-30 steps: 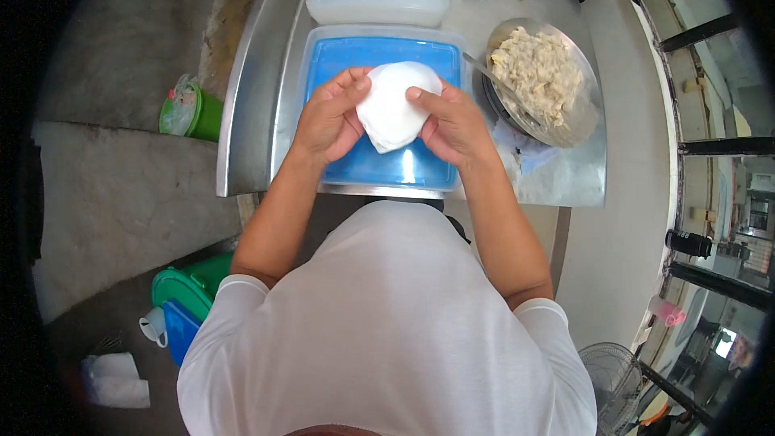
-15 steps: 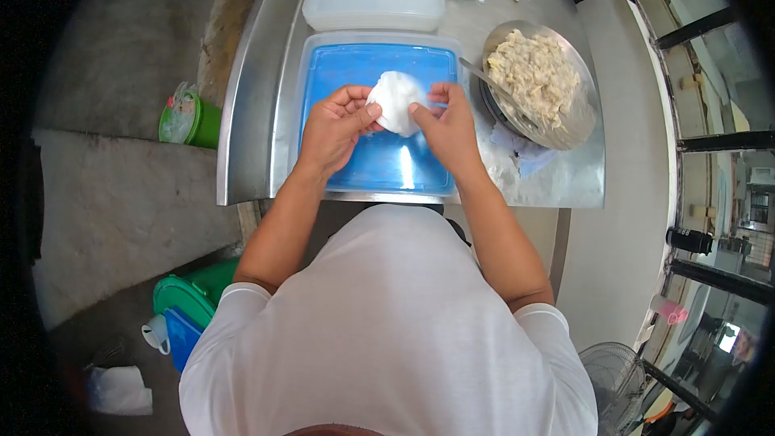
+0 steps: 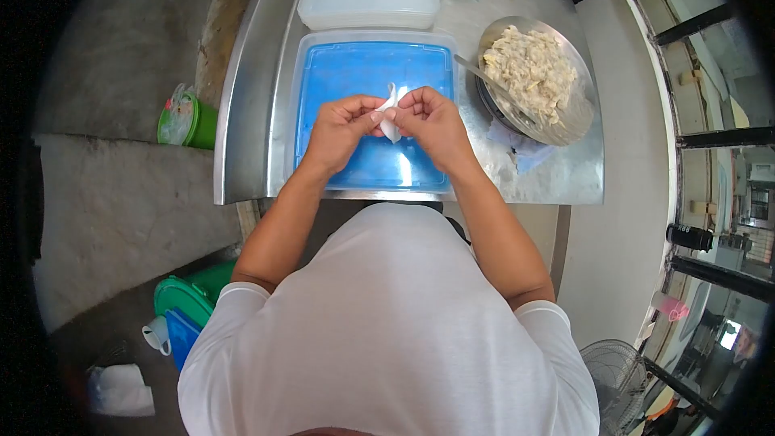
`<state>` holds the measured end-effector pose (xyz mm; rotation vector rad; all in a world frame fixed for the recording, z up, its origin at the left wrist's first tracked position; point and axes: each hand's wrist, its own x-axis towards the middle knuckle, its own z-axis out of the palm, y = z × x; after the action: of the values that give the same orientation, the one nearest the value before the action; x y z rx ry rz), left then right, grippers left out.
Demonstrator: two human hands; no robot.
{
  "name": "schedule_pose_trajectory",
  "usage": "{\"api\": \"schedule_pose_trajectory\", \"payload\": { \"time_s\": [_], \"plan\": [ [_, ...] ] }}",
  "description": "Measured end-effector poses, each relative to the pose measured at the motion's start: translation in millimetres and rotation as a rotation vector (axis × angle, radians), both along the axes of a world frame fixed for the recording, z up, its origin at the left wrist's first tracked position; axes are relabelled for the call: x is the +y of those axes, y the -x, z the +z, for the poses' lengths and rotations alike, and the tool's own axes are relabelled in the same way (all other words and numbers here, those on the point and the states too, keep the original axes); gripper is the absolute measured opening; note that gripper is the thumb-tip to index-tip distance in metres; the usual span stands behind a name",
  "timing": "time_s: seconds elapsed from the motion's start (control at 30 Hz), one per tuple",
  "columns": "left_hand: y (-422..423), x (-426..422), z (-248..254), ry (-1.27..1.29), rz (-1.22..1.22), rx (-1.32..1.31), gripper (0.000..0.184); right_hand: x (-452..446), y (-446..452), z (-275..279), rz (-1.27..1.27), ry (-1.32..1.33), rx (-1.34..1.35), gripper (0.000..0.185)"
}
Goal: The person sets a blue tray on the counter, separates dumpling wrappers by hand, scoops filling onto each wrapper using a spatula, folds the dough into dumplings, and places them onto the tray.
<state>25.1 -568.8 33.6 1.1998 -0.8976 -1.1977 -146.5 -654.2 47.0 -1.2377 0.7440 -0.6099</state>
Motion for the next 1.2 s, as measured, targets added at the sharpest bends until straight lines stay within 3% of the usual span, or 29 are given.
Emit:
{"api": "schedule_pose_trajectory", "payload": {
  "time_s": [0.37,0.47,0.53,0.67,0.87,0.93,1.0,1.07,1.1,1.13,1.2],
  "plan": [
    [0,2,-3,-0.001,0.003,-0.045,0.021,2,1,-3,0.020,0.046,0.056,0.021],
    [-4,5,-2,-0.058,0.003,0.056,0.024,0,2,-6,-0.051,-0.072,0.018,0.021],
    [-6,8,-6,-0.106,0.034,0.244,0.025,0,3,-2,-0.073,-0.327,-0.121,0.023],
    [1,7,-8,-0.056,-0.026,0.384,0.025,2,-2,-10,-0.013,-0.204,-0.048,0.026],
    [-28,8,-5,-0.083,0.098,0.522,0.025,-11,16,-12,-0.039,-0.364,-0.082,0.037],
    [-41,10,6,-0.135,0.215,0.345,0.026,-15,24,-8,-0.182,-0.427,-0.337,0.039],
    [-49,14,10,-0.172,0.265,0.201,0.027,-18,33,-3,-0.251,-0.449,-0.382,0.035],
    [-51,23,17,-0.326,0.143,-0.995,0.029,-22,43,-1,-0.225,-0.316,-0.399,0.035],
    [-44,30,16,-0.209,0.203,-1.224,0.034,-24,46,4,-0.181,-0.325,-0.404,0.037],
    [-38,32,18,-0.207,0.198,-1.222,0.034,-24,47,8,-0.186,-0.325,-0.402,0.037],
    [-27,30,27,0.111,0.411,-1.248,0.034,-23,43,19,-0.143,-0.445,-0.539,0.042]
  ]
}}
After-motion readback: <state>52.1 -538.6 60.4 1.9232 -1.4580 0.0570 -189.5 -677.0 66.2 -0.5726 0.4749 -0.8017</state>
